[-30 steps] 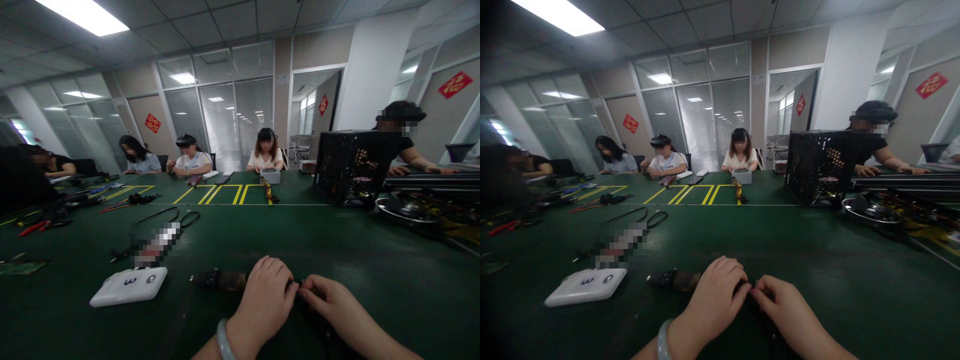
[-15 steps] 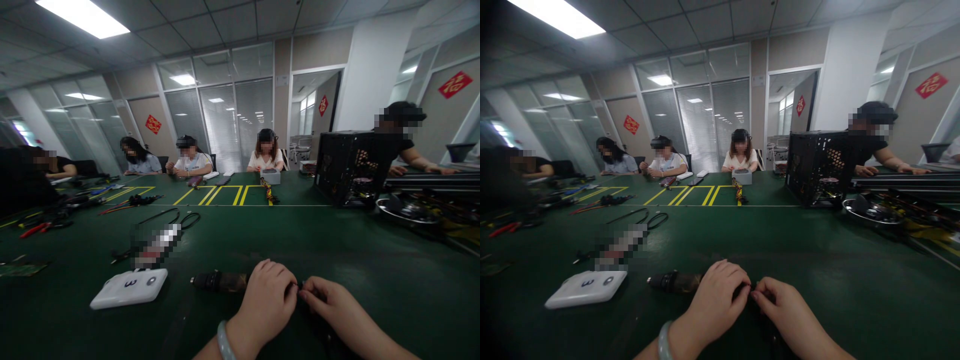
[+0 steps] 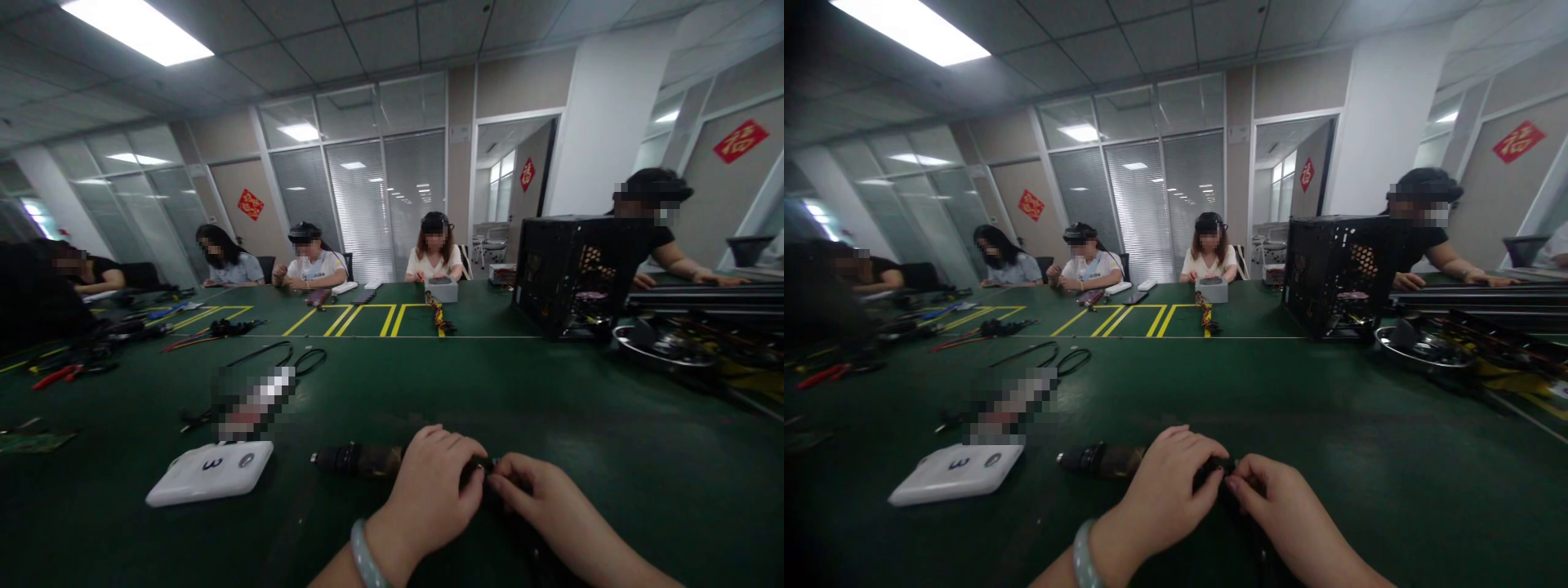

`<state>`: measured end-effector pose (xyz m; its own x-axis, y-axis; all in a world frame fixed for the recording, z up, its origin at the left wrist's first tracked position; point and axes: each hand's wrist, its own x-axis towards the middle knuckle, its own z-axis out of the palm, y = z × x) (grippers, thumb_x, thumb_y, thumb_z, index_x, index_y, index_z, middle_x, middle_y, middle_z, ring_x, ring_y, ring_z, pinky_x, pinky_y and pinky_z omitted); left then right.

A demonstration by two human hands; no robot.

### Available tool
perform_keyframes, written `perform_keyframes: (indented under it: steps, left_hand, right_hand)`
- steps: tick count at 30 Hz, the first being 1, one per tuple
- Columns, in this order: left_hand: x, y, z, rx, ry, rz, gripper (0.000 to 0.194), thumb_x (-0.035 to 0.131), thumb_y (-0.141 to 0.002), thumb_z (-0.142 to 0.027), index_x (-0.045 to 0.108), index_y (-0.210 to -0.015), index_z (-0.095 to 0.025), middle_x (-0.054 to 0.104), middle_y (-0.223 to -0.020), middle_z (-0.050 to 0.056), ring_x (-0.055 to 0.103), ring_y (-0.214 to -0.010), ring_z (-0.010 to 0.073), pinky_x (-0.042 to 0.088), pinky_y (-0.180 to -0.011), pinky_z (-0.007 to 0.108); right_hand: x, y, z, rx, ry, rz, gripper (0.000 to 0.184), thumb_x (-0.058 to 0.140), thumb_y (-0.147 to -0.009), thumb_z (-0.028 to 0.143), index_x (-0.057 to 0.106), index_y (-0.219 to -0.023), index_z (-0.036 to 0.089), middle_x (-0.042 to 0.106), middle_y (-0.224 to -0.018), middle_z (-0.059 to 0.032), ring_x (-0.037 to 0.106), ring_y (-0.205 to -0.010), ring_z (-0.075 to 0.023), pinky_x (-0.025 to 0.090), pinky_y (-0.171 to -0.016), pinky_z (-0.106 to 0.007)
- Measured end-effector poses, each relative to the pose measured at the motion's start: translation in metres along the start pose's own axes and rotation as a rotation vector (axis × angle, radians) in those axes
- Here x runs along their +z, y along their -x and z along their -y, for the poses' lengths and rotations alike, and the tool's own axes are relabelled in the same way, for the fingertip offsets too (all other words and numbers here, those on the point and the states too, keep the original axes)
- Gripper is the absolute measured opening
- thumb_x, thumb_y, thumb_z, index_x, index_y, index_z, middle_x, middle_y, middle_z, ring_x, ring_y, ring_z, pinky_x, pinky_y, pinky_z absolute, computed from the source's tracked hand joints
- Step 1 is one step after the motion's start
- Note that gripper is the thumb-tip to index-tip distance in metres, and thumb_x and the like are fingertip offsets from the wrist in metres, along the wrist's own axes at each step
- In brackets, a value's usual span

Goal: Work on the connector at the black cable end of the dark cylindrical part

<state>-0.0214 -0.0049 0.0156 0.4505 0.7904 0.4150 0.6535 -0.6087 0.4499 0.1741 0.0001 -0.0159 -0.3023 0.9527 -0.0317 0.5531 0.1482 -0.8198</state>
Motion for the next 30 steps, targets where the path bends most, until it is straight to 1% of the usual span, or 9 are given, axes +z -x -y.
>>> perform_keyframes:
  steps: [2, 4, 6, 14, 21, 26, 28, 30]
  left_hand:
    - [0.0004, 0.0002, 0.0008, -0.007, -0.013, -0.009, 0.017, 0.059, -0.089, -0.026, 0.062, -0.105, -0.027, 0.065, -0.111, -0.002, 0.057, -0.106, 0.0187, 0.030, -0.106, 0.043]
    - [0.0006, 0.0000, 0.0017, -0.002, -0.037, -0.002, 0.013, 0.056, -0.092, -0.028, 0.063, -0.101, -0.026, 0.061, -0.122, -0.001, 0.053, -0.115, 0.0197, 0.030, -0.106, 0.043]
    - [0.0004, -0.0003, 0.0024, 0.005, -0.058, 0.015, 0.013, 0.052, -0.094, -0.027, 0.065, -0.097, -0.025, 0.060, -0.125, -0.001, 0.051, -0.118, 0.0193, 0.030, -0.107, 0.043]
    - [-0.0045, -0.0004, -0.0010, 0.032, -0.052, 0.048, 0.015, 0.053, -0.092, -0.019, 0.065, -0.099, -0.025, 0.064, -0.115, -0.001, 0.056, -0.108, 0.0188, 0.034, -0.100, 0.040]
    - [-0.0062, -0.0015, -0.0027, 0.037, -0.036, 0.052, 0.016, 0.057, -0.089, -0.016, 0.064, -0.098, -0.027, 0.068, -0.100, -0.004, 0.058, -0.095, 0.0167, 0.036, -0.093, 0.036]
    - [-0.0029, -0.0012, -0.0015, 0.027, -0.039, 0.028, 0.017, 0.060, -0.088, -0.022, 0.062, -0.104, -0.027, 0.067, -0.100, -0.004, 0.057, -0.095, 0.0172, 0.036, -0.094, 0.036]
    - [-0.0009, -0.0012, 0.0001, 0.004, -0.044, 0.014, 0.012, 0.059, -0.089, -0.026, 0.062, -0.101, -0.025, 0.066, -0.100, -0.003, 0.057, -0.095, 0.0178, 0.035, -0.095, 0.037]
    - [0.0006, -0.0013, 0.0016, -0.013, -0.059, 0.012, 0.006, 0.058, -0.091, -0.026, 0.062, -0.094, -0.023, 0.066, -0.097, -0.002, 0.057, -0.094, 0.0180, 0.034, -0.096, 0.038]
  right_hand:
    - [-0.0002, 0.0000, 0.0000, -0.002, 0.003, -0.005, 0.024, 0.052, -0.091, 0.036, 0.063, -0.078, 0.019, 0.065, -0.069, 0.0011, 0.060, -0.065, -0.0153, 0.041, -0.057, -0.021]
    - [-0.0006, 0.0001, -0.0002, -0.002, 0.008, -0.004, 0.024, 0.052, -0.091, 0.036, 0.064, -0.079, 0.020, 0.066, -0.070, 0.0011, 0.061, -0.066, -0.0154, 0.041, -0.058, -0.021]
    - [-0.0010, 0.0001, -0.0002, -0.005, 0.013, 0.000, 0.023, 0.052, -0.091, 0.037, 0.065, -0.081, 0.020, 0.067, -0.071, 0.0013, 0.062, -0.067, -0.0155, 0.041, -0.059, -0.022]
    - [0.0005, 0.0000, 0.0009, -0.024, 0.037, -0.013, 0.024, 0.053, -0.091, 0.036, 0.064, -0.078, 0.020, 0.066, -0.070, 0.0012, 0.061, -0.067, -0.0156, 0.040, -0.059, -0.022]
    - [0.0012, -0.0015, -0.0022, -0.017, 0.025, -0.008, 0.025, 0.052, -0.091, 0.037, 0.063, -0.078, 0.019, 0.066, -0.070, 0.0013, 0.060, -0.066, -0.0151, 0.040, -0.058, -0.021]
    - [0.0018, -0.0023, -0.0027, -0.036, 0.038, -0.024, 0.025, 0.052, -0.090, 0.035, 0.060, -0.074, 0.019, 0.063, -0.068, 0.0016, 0.058, -0.065, -0.0142, 0.039, -0.057, -0.020]
    - [0.0024, -0.0026, -0.0036, -0.037, 0.028, -0.017, 0.024, 0.052, -0.091, 0.036, 0.060, -0.075, 0.019, 0.064, -0.069, 0.0016, 0.059, -0.065, -0.0142, 0.040, -0.058, -0.020]
    - [0.0030, -0.0027, -0.0045, -0.028, 0.025, -0.011, 0.024, 0.052, -0.091, 0.036, 0.061, -0.077, 0.019, 0.065, -0.070, 0.0016, 0.060, -0.066, -0.0144, 0.040, -0.058, -0.020]
